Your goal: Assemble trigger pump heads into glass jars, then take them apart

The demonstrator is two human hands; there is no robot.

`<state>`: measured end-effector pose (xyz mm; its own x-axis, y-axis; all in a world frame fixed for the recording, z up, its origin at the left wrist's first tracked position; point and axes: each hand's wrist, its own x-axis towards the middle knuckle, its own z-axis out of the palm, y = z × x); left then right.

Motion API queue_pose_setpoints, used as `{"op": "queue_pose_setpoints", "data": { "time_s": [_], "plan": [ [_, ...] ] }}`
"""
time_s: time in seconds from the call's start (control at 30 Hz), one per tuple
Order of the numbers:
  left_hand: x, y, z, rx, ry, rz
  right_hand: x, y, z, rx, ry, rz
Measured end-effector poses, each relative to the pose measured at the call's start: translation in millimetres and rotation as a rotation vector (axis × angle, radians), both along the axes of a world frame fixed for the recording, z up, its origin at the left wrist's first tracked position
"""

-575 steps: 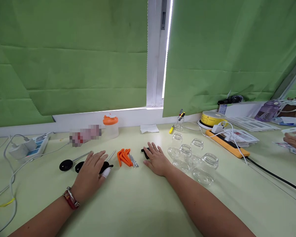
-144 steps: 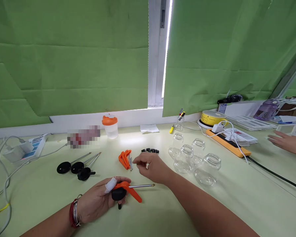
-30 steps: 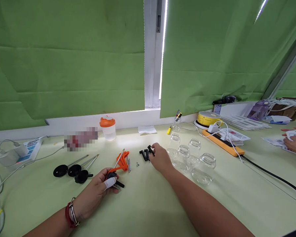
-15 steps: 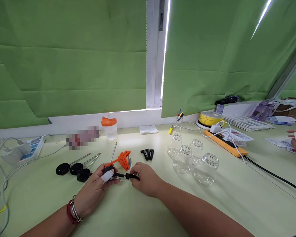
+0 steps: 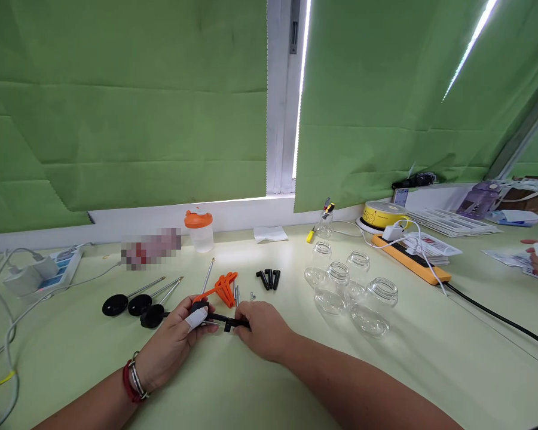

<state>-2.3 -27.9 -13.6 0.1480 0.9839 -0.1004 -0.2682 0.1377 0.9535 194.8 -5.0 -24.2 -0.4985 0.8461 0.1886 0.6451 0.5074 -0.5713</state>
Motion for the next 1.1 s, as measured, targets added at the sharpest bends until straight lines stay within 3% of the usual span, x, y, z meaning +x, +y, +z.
{"op": "queue_pose_setpoints", "data": {
  "time_s": [0.27,0.6,1.1],
  "plan": [
    [1.9,-4.1,3.3,0.018,0.056,-0.049,-1.7,0.2,-0.4,0.019,0.007,0.041],
    [2.6,-5.6,5.7,0.073,0.335,0.000,-3.8,-5.4,2.4,0.042,0.025,0.114],
    [4.5,-6.4,5.5,0.070,0.383,-0.002,-8.0,-11.1,0.1,-0.116,0.089,0.062]
  ]
}}
